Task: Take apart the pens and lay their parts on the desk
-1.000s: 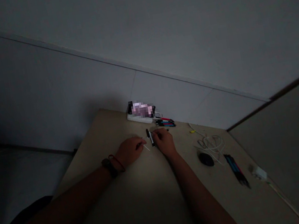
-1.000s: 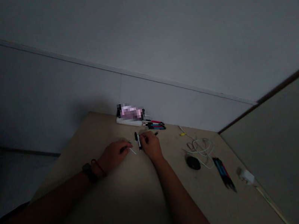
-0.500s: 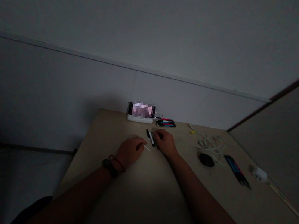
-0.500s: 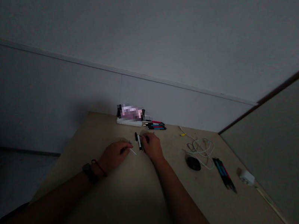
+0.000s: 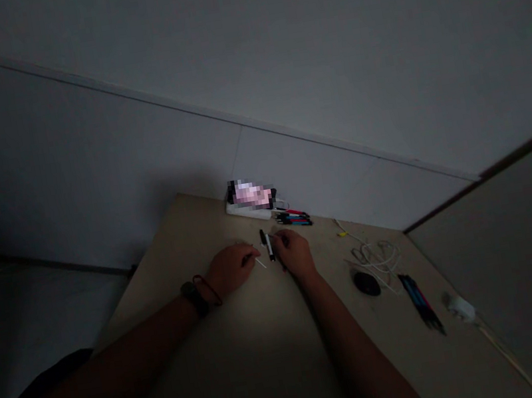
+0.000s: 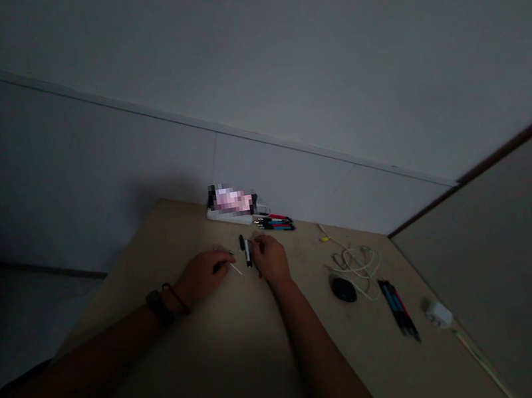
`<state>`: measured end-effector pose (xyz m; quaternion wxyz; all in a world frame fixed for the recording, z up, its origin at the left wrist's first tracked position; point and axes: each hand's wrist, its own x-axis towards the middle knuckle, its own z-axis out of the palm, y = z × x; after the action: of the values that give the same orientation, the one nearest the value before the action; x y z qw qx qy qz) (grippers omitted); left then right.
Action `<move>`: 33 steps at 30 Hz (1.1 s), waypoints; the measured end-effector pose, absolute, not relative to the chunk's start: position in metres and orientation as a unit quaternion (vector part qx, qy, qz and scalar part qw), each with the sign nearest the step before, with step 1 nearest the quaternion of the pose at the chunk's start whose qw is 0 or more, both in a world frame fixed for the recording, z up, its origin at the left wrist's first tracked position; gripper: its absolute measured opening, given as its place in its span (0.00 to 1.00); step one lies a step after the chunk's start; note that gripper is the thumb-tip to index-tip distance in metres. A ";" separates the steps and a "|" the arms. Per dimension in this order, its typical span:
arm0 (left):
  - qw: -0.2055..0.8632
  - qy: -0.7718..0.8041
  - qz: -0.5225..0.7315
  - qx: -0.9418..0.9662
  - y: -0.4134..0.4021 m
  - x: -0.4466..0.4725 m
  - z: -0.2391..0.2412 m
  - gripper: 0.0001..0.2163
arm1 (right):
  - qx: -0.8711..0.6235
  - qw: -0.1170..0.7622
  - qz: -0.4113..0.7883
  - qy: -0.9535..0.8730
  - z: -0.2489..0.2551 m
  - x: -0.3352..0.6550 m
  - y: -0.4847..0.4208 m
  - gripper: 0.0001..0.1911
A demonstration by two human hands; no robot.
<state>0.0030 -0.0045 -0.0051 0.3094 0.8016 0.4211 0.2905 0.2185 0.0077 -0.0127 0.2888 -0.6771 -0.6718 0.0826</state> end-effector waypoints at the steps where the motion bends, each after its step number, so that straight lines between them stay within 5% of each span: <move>1: 0.310 0.421 0.290 0.802 -0.005 0.003 -0.005 0.12 | -0.681 0.286 0.087 -0.669 -0.011 0.218 0.007 0.17; 33: 0.303 0.428 0.286 0.802 -0.006 0.004 -0.004 0.11 | -0.741 0.232 0.055 -0.628 -0.007 0.218 0.002 0.19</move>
<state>0.0036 -0.0055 -0.0044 0.3032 0.8020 0.4281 0.2857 0.2176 0.0018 -0.0067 0.2318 -0.7405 -0.6284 0.0548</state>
